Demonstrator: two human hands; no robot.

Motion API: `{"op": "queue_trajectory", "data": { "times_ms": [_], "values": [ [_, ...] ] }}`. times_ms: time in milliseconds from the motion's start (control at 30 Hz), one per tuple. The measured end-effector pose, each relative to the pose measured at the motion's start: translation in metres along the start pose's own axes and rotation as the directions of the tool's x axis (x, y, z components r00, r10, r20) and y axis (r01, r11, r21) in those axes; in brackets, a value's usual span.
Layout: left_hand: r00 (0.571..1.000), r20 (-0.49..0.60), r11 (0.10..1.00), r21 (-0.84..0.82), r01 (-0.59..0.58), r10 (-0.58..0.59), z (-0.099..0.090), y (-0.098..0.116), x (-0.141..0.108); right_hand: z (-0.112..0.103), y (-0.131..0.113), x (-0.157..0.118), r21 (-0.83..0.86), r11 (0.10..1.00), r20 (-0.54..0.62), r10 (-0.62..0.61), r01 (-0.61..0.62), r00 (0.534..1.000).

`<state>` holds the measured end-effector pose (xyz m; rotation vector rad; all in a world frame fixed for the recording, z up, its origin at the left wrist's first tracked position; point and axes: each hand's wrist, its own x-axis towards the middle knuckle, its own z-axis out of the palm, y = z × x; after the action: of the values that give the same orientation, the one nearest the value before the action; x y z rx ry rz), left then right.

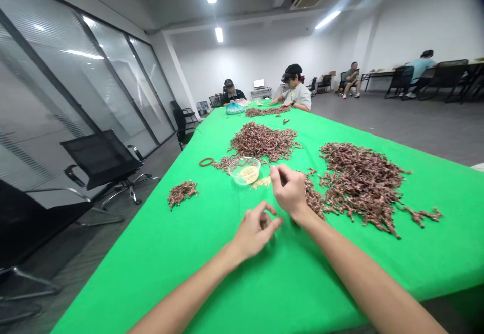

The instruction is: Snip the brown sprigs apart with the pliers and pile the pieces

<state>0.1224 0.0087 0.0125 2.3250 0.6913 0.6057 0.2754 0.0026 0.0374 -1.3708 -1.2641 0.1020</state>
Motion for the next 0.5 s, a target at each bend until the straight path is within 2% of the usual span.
{"op": "queue_trajectory", "data": {
  "times_ms": [100, 200, 367, 500],
  "values": [
    [0.995, 0.082, 0.993, 0.101, -0.067, 0.059, 0.016, 0.003, 0.011, -0.010, 0.011, 0.009, -0.046, 0.998, -0.072, -0.038, 0.035, 0.997],
    [0.982, 0.145, 0.962, 0.225, -0.153, 0.123, 0.025, 0.003, 0.010, -0.009, 0.018, 0.010, -0.089, 0.994, -0.085, -0.072, 0.064, 0.994],
    [0.967, 0.189, 0.899, 0.374, -0.230, 0.169, 0.033, -0.005, 0.002, 0.003, 0.011, -0.003, -0.127, 0.981, -0.007, -0.151, 0.149, 0.989],
    [0.957, 0.194, 0.863, 0.421, -0.279, 0.215, 0.035, -0.009, 0.001, 0.005, -0.005, -0.013, -0.107, 0.955, 0.085, -0.268, 0.276, 0.960]
  ]
}}
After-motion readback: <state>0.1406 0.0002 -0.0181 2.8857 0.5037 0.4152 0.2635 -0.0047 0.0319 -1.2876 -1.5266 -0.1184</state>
